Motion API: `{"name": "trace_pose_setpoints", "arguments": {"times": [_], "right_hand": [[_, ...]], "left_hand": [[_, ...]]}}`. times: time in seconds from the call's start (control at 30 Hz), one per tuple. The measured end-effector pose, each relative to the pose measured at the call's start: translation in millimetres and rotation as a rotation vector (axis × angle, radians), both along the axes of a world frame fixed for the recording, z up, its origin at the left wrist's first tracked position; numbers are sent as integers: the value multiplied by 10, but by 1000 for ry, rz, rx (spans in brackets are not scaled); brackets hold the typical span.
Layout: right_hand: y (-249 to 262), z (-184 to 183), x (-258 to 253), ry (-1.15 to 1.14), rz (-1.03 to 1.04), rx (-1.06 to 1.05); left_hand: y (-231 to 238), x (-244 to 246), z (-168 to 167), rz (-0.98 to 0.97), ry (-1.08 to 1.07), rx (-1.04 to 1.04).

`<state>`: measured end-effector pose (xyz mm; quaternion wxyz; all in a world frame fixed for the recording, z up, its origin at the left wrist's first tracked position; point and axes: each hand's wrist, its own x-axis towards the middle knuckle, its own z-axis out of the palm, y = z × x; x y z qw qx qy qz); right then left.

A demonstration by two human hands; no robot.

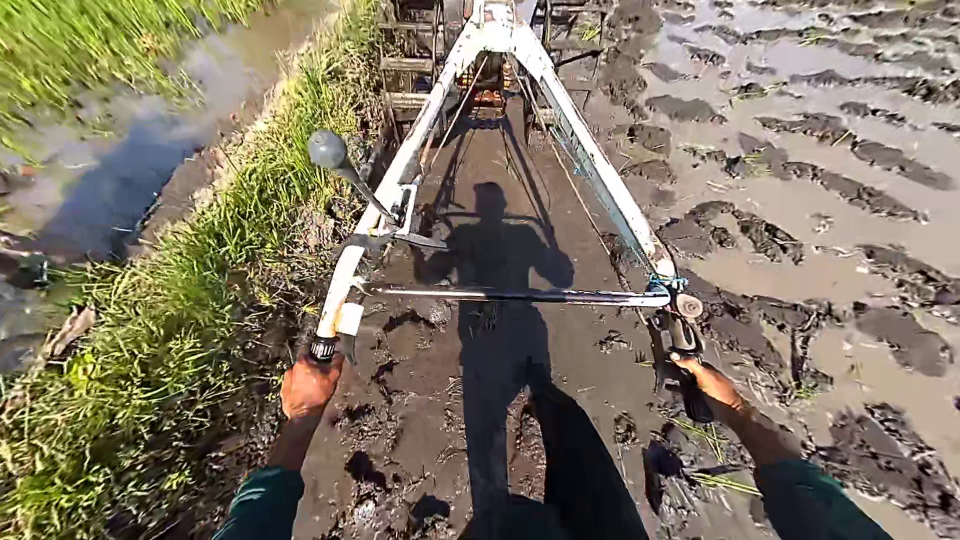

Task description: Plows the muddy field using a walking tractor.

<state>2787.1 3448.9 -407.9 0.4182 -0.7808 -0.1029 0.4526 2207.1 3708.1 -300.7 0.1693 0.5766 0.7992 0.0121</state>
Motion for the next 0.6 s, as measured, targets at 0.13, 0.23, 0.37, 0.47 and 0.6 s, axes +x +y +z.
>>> {"name": "trace_pose_setpoints", "arguments": {"times": [0.13, 0.23, 0.37, 0.47, 0.6], "right_hand": [[607, -137, 585, 36, 43, -10], [1137, -121, 861, 72, 32, -20], [1684, -223, 1548, 250, 141, 61], [2216, -326, 1853, 244, 133, 79], [3028, -90, 2122, 29, 74, 51]], "left_hand": [[611, 558, -108, 58, 87, 82], [1153, 959, -192, 176, 126, 117], [1761, 1594, -156, 212, 160, 80], [2280, 1875, -136, 220, 170, 36], [2986, 2235, -31, 168, 152, 30]]}}
